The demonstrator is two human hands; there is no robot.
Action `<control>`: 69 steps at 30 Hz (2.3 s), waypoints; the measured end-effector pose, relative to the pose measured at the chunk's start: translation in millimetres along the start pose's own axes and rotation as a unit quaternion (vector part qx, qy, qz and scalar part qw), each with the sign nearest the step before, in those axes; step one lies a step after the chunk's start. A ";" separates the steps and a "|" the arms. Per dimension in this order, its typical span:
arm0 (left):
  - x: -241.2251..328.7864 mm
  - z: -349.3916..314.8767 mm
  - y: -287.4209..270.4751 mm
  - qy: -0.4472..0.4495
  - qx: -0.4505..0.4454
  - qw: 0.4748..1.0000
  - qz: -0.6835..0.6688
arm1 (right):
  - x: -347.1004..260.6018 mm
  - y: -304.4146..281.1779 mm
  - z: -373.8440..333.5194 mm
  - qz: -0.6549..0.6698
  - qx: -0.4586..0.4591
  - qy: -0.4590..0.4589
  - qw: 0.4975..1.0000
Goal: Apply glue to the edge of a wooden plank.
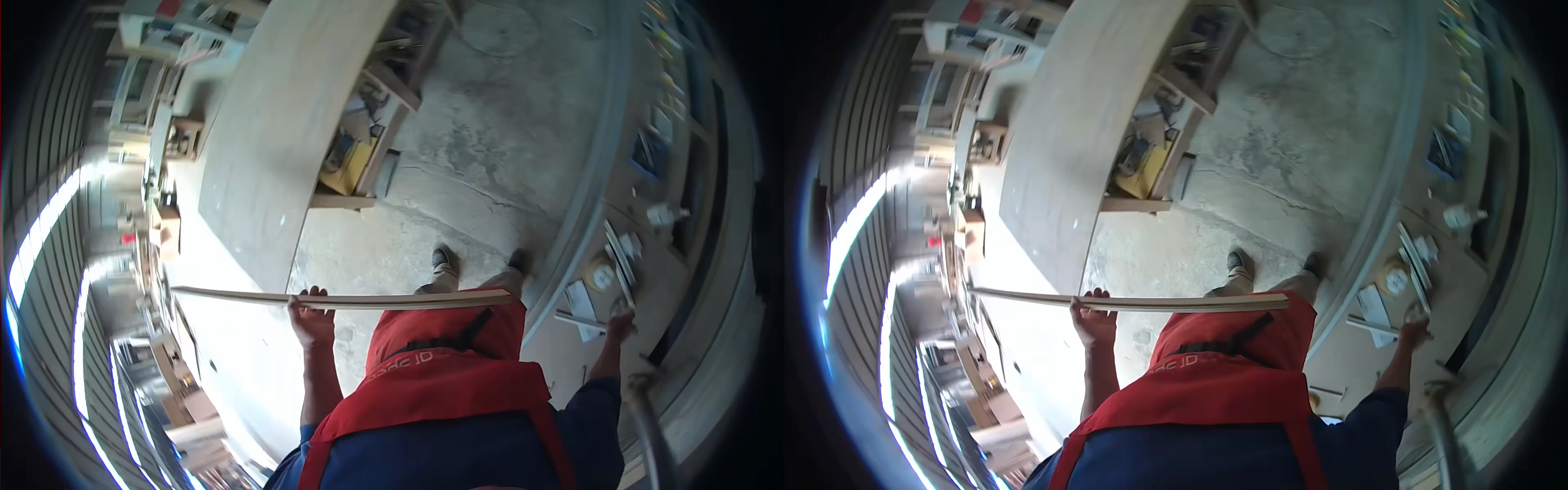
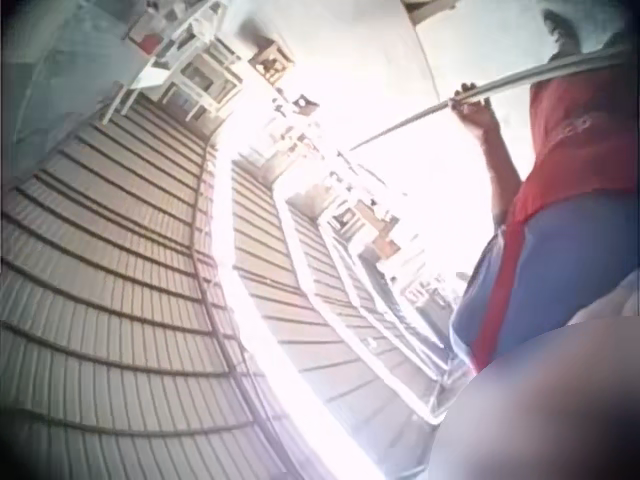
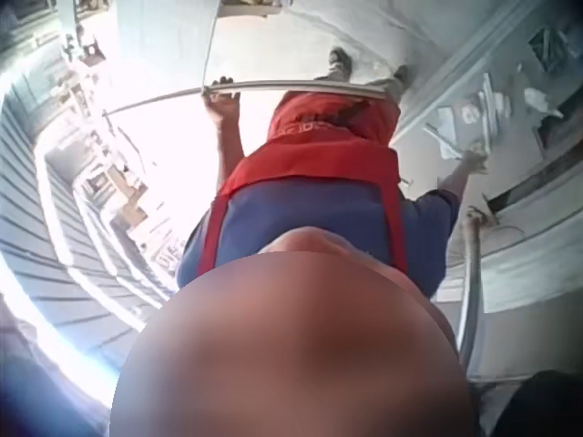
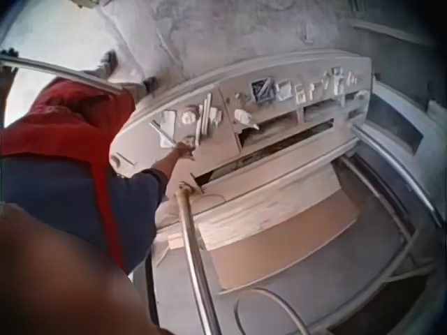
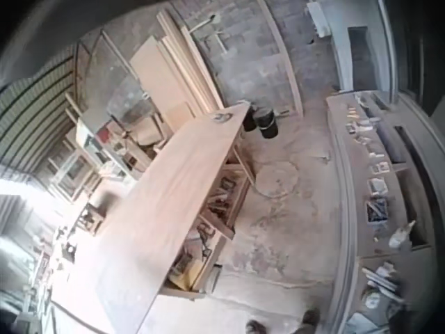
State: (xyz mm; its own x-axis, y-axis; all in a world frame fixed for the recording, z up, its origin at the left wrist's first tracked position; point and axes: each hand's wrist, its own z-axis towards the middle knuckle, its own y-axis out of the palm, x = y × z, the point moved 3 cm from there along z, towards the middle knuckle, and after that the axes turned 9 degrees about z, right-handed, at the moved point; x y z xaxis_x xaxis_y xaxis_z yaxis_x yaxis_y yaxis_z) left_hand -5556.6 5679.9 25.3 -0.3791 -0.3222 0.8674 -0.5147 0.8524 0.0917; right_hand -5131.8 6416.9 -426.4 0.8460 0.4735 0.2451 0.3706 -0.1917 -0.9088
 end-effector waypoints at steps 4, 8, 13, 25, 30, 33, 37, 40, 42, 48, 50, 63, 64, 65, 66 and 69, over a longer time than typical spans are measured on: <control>-4.1 13.8 -39.8 0.001 0.043 0.999 -0.033 | -26.6 -47.5 -21.4 0.075 -0.073 0.081 0.991; -18.3 31.9 -121.2 -0.011 0.102 0.991 -0.082 | -52.3 -53.9 -81.6 0.007 -0.053 -0.059 0.997; -19.8 70.7 -200.6 0.011 0.151 0.980 -0.129 | -282.1 -180.8 -91.4 0.153 -0.075 -0.141 0.975; 22.5 97.7 -381.6 0.073 0.261 0.913 -0.305 | -768.9 -410.9 -330.0 0.287 0.041 -0.609 0.739; 24.3 90.3 -422.4 0.088 0.330 0.875 -0.343 | -919.0 -498.5 -563.6 0.242 -0.062 -0.719 0.649; 21.3 82.6 -433.6 0.087 0.377 0.855 -0.346 | -985.7 -509.5 -683.4 0.196 -0.090 -0.771 0.599; 14.7 73.2 -449.8 0.098 0.447 0.812 -0.362 | -1086.5 -476.1 -804.5 0.136 -0.112 -0.837 0.518; 29.7 83.2 -462.4 0.097 0.462 0.794 -0.382 | -1155.7 -455.4 -859.6 0.126 -0.107 -0.844 0.510; 43.4 95.1 -468.4 0.102 0.466 0.795 -0.375 | -1193.5 -446.2 -886.8 0.123 -0.118 -0.852 0.495; 95.4 116.7 -474.4 0.130 0.496 0.778 -0.363 | -1244.2 -445.3 -931.4 0.089 -0.095 -0.867 0.481; 108.0 132.0 -478.9 0.129 0.493 0.782 -0.358 | -1246.4 -445.0 -934.0 0.086 -0.091 -0.869 0.478; 144.3 204.3 -505.8 0.139 0.341 0.868 -0.332 | -1195.3 -449.7 -918.6 0.120 -0.019 -0.853 0.507; 152.1 208.3 -506.0 0.140 0.322 0.877 -0.327 | -1185.8 -454.5 -910.0 0.121 -0.010 -0.848 0.516; 155.9 207.2 -508.8 0.136 0.313 0.881 -0.329 | -1169.8 -459.9 -902.2 0.138 -0.010 -0.848 0.512; 160.6 206.8 -511.2 0.147 0.301 0.887 -0.319 | -1152.8 -466.0 -890.8 0.154 -0.008 -0.846 0.510; 159.8 213.4 -501.0 0.145 0.249 0.906 -0.309 | -1077.4 -481.6 -842.9 0.104 -0.131 -0.799 0.577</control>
State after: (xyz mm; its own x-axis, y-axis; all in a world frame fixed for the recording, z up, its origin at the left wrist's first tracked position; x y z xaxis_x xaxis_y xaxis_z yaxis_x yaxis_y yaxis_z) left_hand -5523.4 5113.5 13.6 0.2818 -0.4910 0.8243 -0.8702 0.2310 0.4351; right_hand -5898.7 5274.5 31.8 -0.4733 0.5648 -0.6761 0.5475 -0.4127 -0.7280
